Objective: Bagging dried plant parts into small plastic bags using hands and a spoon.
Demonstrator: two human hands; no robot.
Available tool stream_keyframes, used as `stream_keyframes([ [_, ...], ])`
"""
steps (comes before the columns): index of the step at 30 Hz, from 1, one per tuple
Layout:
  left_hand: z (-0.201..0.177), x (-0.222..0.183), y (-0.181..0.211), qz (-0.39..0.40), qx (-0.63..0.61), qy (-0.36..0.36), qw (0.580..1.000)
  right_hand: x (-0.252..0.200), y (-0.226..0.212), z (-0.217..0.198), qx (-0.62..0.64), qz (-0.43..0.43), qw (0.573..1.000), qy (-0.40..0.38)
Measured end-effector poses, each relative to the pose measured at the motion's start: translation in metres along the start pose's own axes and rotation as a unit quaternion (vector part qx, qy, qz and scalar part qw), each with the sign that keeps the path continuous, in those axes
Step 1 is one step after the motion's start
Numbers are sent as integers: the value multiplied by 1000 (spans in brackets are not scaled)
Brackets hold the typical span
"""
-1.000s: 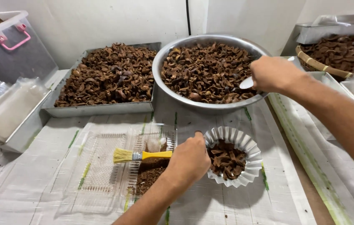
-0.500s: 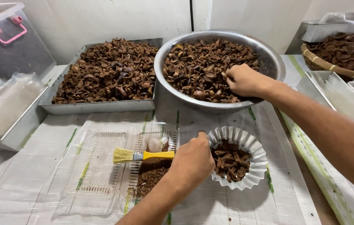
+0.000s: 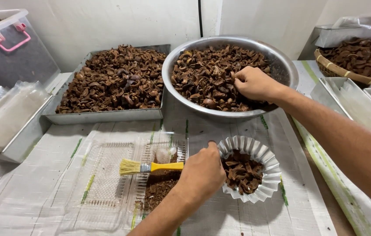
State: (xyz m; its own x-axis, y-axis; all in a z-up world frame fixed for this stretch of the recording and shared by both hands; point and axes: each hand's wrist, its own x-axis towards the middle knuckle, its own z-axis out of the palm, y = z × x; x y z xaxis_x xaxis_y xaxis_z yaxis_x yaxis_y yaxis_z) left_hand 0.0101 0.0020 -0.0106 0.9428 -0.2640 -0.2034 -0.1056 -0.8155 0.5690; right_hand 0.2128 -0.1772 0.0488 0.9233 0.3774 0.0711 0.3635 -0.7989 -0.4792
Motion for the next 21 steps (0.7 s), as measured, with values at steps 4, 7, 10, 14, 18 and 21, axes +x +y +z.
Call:
stream_keyframes([
  [4, -1, -2, 1, -7, -4, -5, 1000, -1, 0, -2, 35, -34, 998, 31],
  [7, -2, -3, 2, -10, 0, 0, 1000, -5, -9, -10, 53, -23, 998, 27],
  [10, 0, -2, 0, 1, -1, 6, 1000, -12, -7, -19, 39, -81, 994, 60],
  [14, 1, -2, -1, -8, -13, -8, 1000, -51, -33, -32, 27, -57, 996, 58],
  [18, 10, 1, -10, 74, 49, 44, 995, -116, -67, -38, 3, -79, 995, 54],
  [21, 0, -5, 3, 37, 34, 20, 999, -147, -78, -38, -22, -21, 999, -46],
])
